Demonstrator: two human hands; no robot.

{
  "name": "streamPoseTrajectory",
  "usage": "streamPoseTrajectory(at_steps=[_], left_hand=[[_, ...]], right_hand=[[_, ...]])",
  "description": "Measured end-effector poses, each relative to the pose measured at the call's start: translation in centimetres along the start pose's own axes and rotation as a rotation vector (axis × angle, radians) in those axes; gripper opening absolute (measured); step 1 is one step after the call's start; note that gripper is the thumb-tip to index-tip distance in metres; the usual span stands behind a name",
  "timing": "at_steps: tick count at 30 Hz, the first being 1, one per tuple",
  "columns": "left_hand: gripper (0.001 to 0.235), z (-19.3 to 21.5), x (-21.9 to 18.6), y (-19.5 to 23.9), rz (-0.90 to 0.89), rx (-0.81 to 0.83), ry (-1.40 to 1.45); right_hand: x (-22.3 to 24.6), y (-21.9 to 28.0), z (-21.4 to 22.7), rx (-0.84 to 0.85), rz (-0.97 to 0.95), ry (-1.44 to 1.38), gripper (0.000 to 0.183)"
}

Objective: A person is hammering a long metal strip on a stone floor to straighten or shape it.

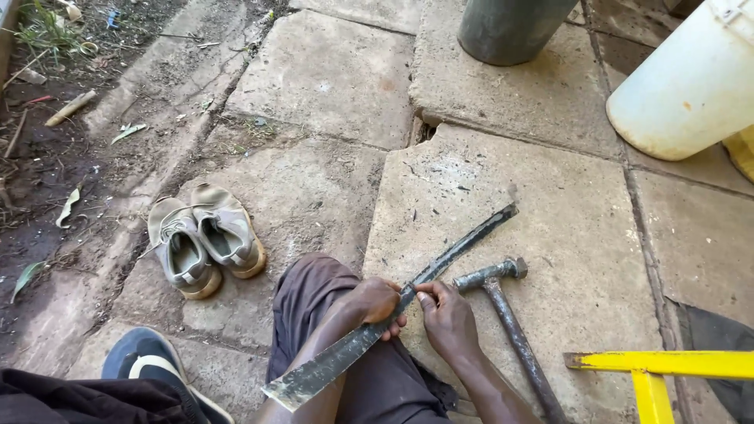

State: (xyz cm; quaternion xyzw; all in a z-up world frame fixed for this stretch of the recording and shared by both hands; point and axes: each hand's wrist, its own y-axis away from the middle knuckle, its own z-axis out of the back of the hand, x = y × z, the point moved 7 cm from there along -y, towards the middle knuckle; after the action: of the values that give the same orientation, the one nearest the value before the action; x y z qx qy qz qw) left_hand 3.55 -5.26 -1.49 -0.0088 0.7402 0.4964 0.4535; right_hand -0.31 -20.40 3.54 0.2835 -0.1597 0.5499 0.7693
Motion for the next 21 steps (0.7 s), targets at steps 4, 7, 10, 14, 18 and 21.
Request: streamPoseTrajectory(at_steps=[4,7,10,14,18,21], left_hand=[[0.027,0.1,0.0,1.7,0.039,0.022,0.179],[0.030,-0.4,0.0,1.0,0.017,0.058,0.077],[0.031,0.1,0.3,0.5,-0.024,0.078,0.241],[0.029,-0.4,0.7,0.3,0.035,0.013,0.116],[0.033,-0.1,-0.5,2.2,0.023,0.006,-0.003],[0.031,-1.1,-0.9,1.5,0.030,0.016,-0.022]], right_hand=[[1.2,0.5,-0.7,0.146,-0.074,-0.001,0.023],[0.7,0.2,0.8,0.030,-0.066,0.018,0.024],[-0.1,-0.5,-0.4,0.120,-0.064,0.003,0.025],[-2.8,-1.2,-1.0,0.065,-0.032,0.106,0.024],[-1.0,0.1,-1.7,0.145,-0.055,0.093,0.026],[-1.9,-2.2,-1.7,0.060,-0.008,0.074,0.023]])
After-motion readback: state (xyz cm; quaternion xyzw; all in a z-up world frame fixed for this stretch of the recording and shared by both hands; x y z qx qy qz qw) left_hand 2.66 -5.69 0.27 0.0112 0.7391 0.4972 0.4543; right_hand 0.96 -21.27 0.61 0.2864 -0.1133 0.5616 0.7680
